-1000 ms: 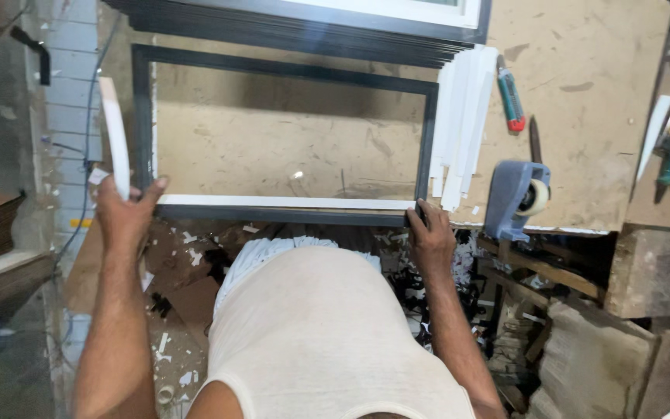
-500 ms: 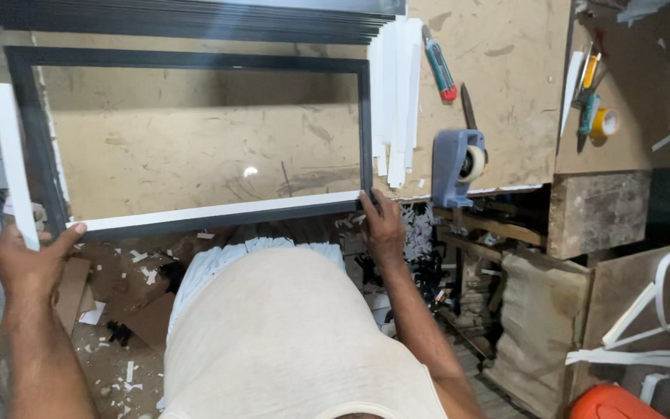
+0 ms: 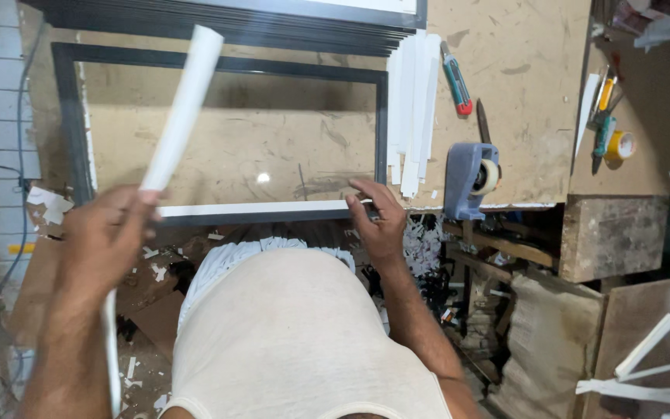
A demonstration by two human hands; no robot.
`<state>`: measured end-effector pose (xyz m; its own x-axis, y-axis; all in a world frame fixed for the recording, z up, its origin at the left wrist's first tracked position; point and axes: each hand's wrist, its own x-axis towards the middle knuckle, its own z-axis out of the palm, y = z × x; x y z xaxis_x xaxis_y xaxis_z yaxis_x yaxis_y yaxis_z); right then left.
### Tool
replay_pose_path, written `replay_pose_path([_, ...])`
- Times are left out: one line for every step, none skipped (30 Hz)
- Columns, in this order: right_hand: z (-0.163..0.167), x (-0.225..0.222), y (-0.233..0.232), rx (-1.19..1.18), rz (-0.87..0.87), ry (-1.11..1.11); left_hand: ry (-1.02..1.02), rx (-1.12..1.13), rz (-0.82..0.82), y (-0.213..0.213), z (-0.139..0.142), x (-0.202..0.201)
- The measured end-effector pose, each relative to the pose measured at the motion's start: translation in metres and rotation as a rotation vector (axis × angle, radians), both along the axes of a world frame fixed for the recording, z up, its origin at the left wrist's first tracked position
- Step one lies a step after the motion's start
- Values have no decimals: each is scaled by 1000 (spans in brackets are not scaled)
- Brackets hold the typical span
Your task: The person assembles a picture frame by placing white plastic strips along the inner edges of a black frame. They measure, cut, and fit the strips using scissors, then stack the completed frame with others.
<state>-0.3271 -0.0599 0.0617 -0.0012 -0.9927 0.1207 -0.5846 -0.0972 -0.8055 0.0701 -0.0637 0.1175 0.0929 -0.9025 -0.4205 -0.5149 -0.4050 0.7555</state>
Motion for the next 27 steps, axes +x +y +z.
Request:
replay_pose_path([15, 15, -8, 91, 31, -185, 126, 47, -100, -9, 8, -17])
replay_pose_path([29, 28, -15, 197, 85, -410, 100, 133, -169, -11, 17, -34])
replay_pose_path([42, 41, -22, 304, 133, -632, 76, 219, -241, -13, 24, -50])
replay_pose_path([54, 49, -27, 415, 173, -850, 112, 141, -307, -14, 32, -60])
replay_pose_path([64, 54, -29, 420, 124, -876, 153, 68, -376, -14, 36, -70])
replay_pose_path([71, 57, -32, 422, 77, -902, 195, -8, -444, -15, 39, -76])
replay_pose_path([75, 58, -38, 421, 35, -927, 161, 83, -470, -16, 40, -79])
replay_pose_path([77, 56, -44, 384, -37, -867, 126, 177, -494, -15, 39, -81])
replay_pose_path([78, 51, -50, 352, -109, -806, 91, 276, -517, -14, 37, -80])
replay_pose_path([77, 44, -55, 320, -181, -745, 148, 275, -476, -12, 33, -76])
replay_pose_path([75, 35, -60, 316, -247, -717, 205, 270, -436, -12, 29, -70])
replay_pose_path([74, 25, -66, 310, -312, -688, 262, 265, -396, -13, 23, -60])
replay_pose_path([72, 13, -72, 305, -376, -659, 228, 318, -387, -15, 17, -46])
replay_pose_path([68, 2, -79, 295, -428, -644, 195, 374, -376, -16, 12, -30])
replay_pose_path([64, -10, -87, 284, -481, -629, 161, 430, -368, -18, 7, -12])
replay_pose_path([58, -21, -95, 269, -534, -615, 115, 476, -350, -23, 2, 6])
replay_pose_path([53, -31, -103, 261, -532, -626, 68, 519, -326, -30, -3, 26])
replay_pose_path([47, -39, -109, 256, -531, -637, 40, 529, -288, -37, -7, 45])
replay_pose_path([39, -46, -114, 252, -533, -648, 12, 542, -252, -44, -11, 62])
replay_pose_path([30, -50, -121, 270, -495, -626, -76, 489, -251, -53, -16, 76])
replay_pose_path([21, -54, -128, 287, -456, -605, -164, 433, -248, -62, -21, 87])
replay_pose_path([11, -55, -135, 303, -416, -583, -252, 377, -244, -71, -25, 96])
replay_pose_path([1, -55, -143, 262, -346, -524, -353, 185, -268, -81, -30, 102])
replay_pose_path([-9, -54, -150, 219, -277, -464, -453, -11, -290, -91, -35, 104])
replay_pose_path([-17, -53, -157, 179, -208, -403, -550, -205, -308, -101, -41, 105])
replay_pose_path([-25, -52, -164, 21, -150, -135, -627, -315, -291, -112, -47, 105])
replay_pose_path([-31, -51, -170, -134, -93, 134, -700, -429, -277, -126, -54, 105])
